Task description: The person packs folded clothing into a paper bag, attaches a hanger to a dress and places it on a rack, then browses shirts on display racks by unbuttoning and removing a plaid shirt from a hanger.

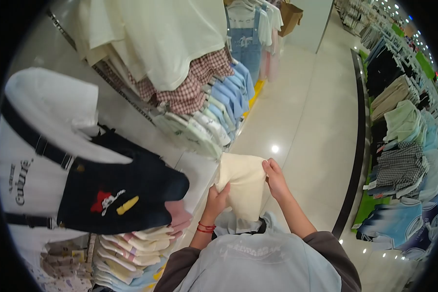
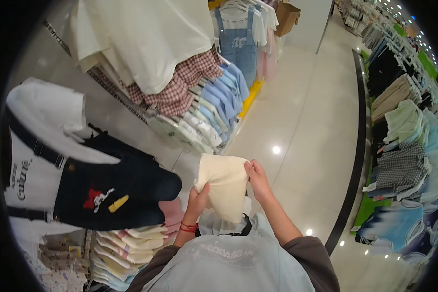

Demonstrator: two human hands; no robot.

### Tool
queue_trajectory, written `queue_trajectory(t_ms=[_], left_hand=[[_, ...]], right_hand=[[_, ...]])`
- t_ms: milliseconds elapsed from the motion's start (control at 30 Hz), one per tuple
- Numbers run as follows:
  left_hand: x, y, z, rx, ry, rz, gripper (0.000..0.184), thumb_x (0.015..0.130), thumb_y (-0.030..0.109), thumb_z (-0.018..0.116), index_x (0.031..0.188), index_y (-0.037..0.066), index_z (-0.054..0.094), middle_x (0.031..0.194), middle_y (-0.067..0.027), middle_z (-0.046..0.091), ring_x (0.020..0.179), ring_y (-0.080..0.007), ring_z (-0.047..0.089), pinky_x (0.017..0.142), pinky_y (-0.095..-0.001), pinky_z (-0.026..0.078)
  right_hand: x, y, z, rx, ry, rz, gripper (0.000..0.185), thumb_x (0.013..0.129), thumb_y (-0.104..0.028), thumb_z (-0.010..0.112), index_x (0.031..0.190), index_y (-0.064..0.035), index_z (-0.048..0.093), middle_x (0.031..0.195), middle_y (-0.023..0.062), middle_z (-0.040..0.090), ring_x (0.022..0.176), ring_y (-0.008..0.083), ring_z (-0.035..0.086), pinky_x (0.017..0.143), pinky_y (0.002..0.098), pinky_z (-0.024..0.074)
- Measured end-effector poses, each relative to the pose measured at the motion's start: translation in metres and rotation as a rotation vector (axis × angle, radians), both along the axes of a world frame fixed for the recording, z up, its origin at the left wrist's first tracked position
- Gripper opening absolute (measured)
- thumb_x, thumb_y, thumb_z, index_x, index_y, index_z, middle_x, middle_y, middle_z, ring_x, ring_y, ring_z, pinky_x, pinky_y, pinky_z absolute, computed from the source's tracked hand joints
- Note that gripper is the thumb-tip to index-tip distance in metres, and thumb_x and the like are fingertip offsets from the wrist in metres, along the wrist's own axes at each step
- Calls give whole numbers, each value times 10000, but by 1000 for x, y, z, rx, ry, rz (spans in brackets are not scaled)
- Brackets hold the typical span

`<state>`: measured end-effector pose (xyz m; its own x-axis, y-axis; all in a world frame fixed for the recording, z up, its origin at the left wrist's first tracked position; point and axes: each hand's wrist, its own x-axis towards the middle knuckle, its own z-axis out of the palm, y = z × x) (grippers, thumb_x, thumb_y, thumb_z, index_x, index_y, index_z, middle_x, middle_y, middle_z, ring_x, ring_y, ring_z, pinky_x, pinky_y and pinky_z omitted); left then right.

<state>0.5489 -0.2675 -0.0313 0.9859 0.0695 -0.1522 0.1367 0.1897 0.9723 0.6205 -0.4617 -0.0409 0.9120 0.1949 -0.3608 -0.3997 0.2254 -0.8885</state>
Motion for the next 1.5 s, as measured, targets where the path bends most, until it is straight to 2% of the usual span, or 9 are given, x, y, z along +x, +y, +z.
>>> queue_trajectory(t_ms=[267, 367, 533, 633, 833, 967, 1233, 1333, 1500], left_hand=[[120, -5, 12, 28, 44, -72, 321, 910, 183, 487, 1139, -42, 504, 1069, -71, 578, 959, -116, 526, 837, -251, 411], [149, -15, 30, -118, 117, -106, 323, 903, 180, 498, 1145, -35, 497, 1065, -67, 571, 969, -111, 513, 845, -253, 406], [184, -36, 43, -128, 70, -252, 456, 837, 123, 582, 1232, -13, 401, 1169, -68, 496, 1057, -134, 472, 883, -277, 396], [206, -42, 41, 33, -82, -359, 675, 748, 109, 680, 1293, 1, 299, 1199, -93, 480, 1071, -165, 479, 911, -299, 386], [278, -97, 59, 1173, -351, -106, 813, 652, 124, 747, 1304, 37, 270, 1190, -158, 440, 1108, -252, 460, 942, -336, 362], [352, -136, 44, 599, -217, -290, 792, 662, 104, 742, 1297, 42, 274, 1165, -142, 450, 1068, -238, 477, 917, -343, 392], [487, -241, 21, -221, 80, -199, 485, 731, -16, 659, 1167, 6, 448, 1101, -89, 548, 967, -172, 554, 826, -285, 456], [513, -274, 37, -349, 201, -115, 351, 757, -2, 636, 1089, -6, 520, 1032, -69, 584, 923, -158, 573, 805, -277, 463], [575, -297, 13, -41, 100, -186, 261, 825, 63, 580, 1072, -14, 539, 1013, -58, 598, 905, -134, 568, 786, -260, 454]], right_hand=[[90, -12, 48, -491, -451, -208, 465, 724, -217, 727, 1059, -98, 428, 1225, 116, 422, 1140, 247, 416, 947, 341, 354], [98, -17, 96, -802, -840, 153, 777, 628, -233, 782, 1256, -107, 342, 1374, 163, 279, 1260, 335, 296, 1019, 402, 297], [138, -12, 77, -928, -898, 371, 847, 592, -252, 767, 1299, -95, 328, 1322, 167, 357, 1168, 358, 394, 933, 402, 381], [168, -25, 62, -847, -675, 426, 754, 610, -248, 736, 1249, -74, 375, 1234, 177, 451, 1081, 345, 478, 870, 373, 423], [254, -83, 67, -667, -264, 647, 601, 640, -222, 736, 1118, -33, 425, 1070, 182, 558, 962, 291, 571, 799, 339, 451], [320, -147, 66, -524, -365, 744, 642, 624, -205, 764, 1133, -41, 408, 1057, 153, 558, 974, 243, 561, 820, 322, 439], [423, -257, 35, -60, -170, 146, 727, 703, -159, 734, 1281, -51, 307, 1171, 93, 491, 1072, 191, 484, 907, 327, 399], [441, -272, 22, 261, 23, 96, 610, 775, -139, 667, 1274, -33, 333, 1170, 75, 497, 1075, 172, 482, 916, 312, 391], [492, -296, 13, 92, 0, -72, 490, 806, -126, 631, 1222, -17, 396, 1125, 75, 525, 1028, 151, 506, 883, 292, 412]])
